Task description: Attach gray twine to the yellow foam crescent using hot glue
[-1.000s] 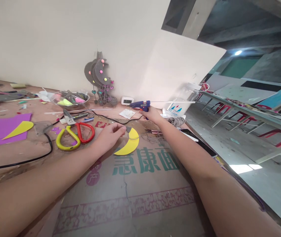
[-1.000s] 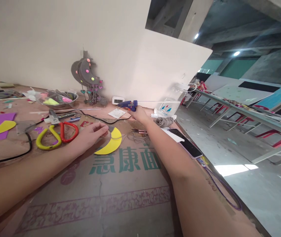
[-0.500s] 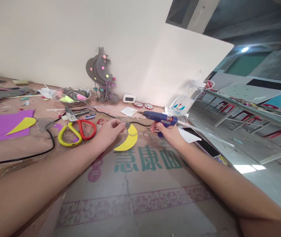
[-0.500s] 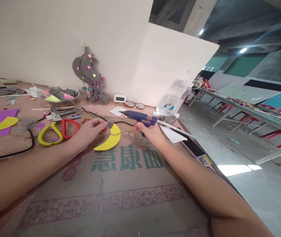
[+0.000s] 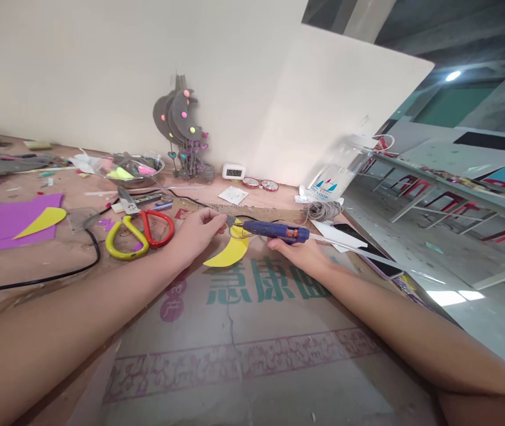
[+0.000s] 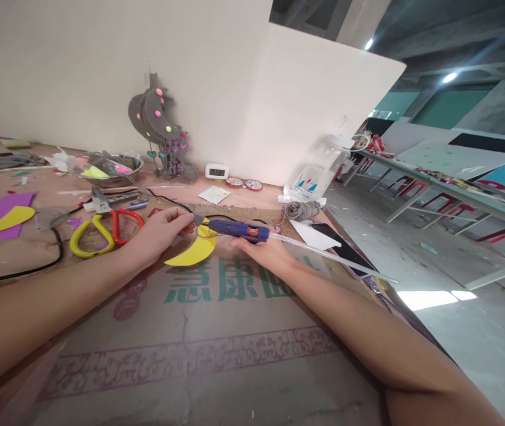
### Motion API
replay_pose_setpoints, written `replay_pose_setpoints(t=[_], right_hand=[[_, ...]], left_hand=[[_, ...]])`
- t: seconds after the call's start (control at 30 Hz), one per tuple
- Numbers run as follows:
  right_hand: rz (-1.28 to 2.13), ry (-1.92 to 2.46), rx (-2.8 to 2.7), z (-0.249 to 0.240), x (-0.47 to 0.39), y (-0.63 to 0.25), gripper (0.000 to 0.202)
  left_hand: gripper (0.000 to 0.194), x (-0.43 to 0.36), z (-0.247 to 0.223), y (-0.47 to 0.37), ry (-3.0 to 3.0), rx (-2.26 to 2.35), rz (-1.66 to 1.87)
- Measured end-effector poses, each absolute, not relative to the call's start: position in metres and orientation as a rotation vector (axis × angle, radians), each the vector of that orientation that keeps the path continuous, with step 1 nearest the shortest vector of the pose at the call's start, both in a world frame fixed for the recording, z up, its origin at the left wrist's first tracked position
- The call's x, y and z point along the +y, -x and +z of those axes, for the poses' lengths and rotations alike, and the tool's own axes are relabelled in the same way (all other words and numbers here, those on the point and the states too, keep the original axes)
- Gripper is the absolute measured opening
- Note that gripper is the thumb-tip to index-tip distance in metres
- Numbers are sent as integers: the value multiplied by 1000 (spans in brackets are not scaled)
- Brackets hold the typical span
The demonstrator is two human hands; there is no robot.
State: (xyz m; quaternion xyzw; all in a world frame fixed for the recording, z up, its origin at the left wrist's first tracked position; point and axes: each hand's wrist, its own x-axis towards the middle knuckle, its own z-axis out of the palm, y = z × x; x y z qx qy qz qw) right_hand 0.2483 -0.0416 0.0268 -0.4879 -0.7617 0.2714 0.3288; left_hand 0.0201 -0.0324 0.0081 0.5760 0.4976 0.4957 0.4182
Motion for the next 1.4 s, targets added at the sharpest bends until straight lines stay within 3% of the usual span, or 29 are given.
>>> replay_pose_setpoints(t=[1.4], right_hand=[[745, 1350, -2029, 26, -40, -245, 31]], left_hand=[[18, -34, 10, -21, -1509, 1302, 1199]])
